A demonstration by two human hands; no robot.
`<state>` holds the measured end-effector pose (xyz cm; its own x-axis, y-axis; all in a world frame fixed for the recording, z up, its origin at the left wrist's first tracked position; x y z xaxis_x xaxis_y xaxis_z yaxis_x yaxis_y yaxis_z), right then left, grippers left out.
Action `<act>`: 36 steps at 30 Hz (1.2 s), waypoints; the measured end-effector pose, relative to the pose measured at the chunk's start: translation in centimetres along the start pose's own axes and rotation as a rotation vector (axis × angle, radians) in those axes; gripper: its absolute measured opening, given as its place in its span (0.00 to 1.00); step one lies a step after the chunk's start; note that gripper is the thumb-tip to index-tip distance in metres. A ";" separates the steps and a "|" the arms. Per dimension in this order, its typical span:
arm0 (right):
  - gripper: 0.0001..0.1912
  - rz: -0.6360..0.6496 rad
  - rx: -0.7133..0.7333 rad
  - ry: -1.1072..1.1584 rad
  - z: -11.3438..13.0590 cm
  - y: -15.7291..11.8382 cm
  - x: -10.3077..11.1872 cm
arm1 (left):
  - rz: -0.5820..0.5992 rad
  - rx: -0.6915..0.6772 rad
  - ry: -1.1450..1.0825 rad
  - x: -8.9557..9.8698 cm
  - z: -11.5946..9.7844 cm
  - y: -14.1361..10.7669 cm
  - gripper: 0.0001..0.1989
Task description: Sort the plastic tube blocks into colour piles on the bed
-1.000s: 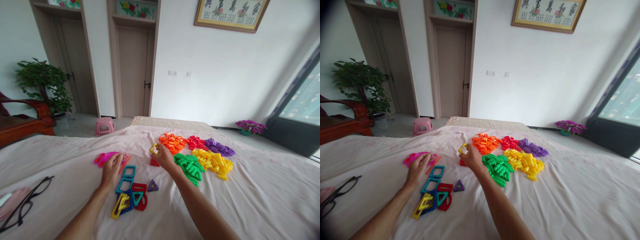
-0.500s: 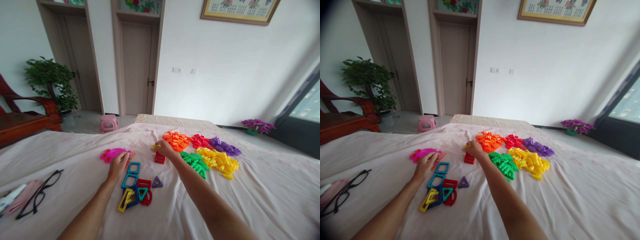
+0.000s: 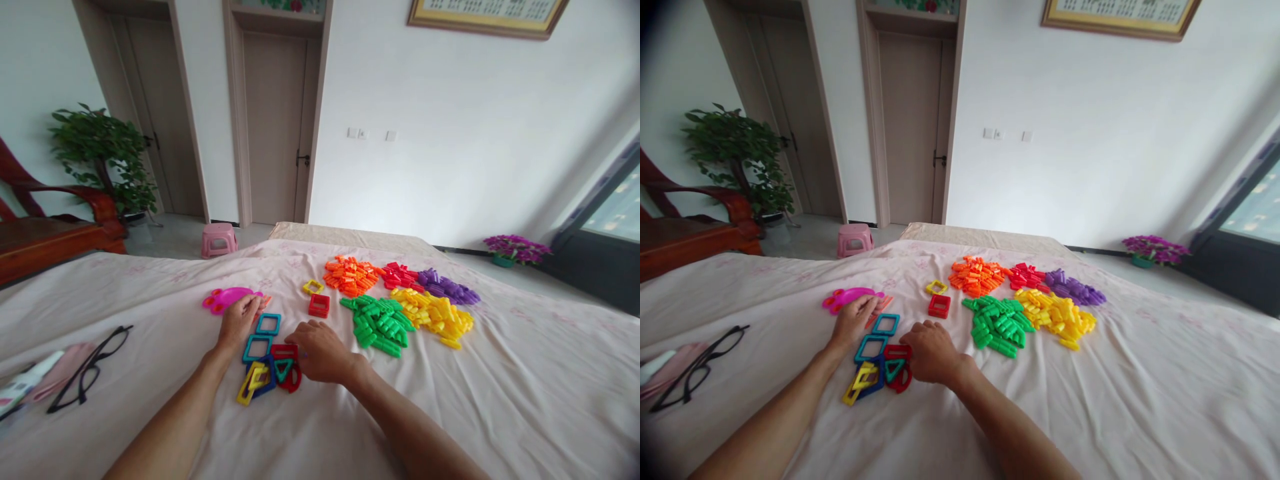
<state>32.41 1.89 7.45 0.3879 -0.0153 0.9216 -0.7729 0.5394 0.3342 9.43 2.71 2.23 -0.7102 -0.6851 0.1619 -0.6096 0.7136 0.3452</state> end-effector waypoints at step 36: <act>0.16 -0.489 -0.084 0.343 -3.0 -0.2 -1.9 | 0.536 -0.207 0.195 -3.1 -1.7 -2.8 0.17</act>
<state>33.35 4.29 5.03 0.8390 -0.0137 0.5439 -0.4270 0.6029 0.6739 13.93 2.52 2.33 -0.8100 -0.2664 0.5225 -0.0896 0.9366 0.3387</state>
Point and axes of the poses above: each hand's wrist, its own y-axis towards the middle knuckle, its own x-axis out of the back of the hand, z = x × y, the point moved 3 cm from there along y, towards the middle knuckle, and after that the axes turned 13 degrees about -z, right-handed, at the moved point
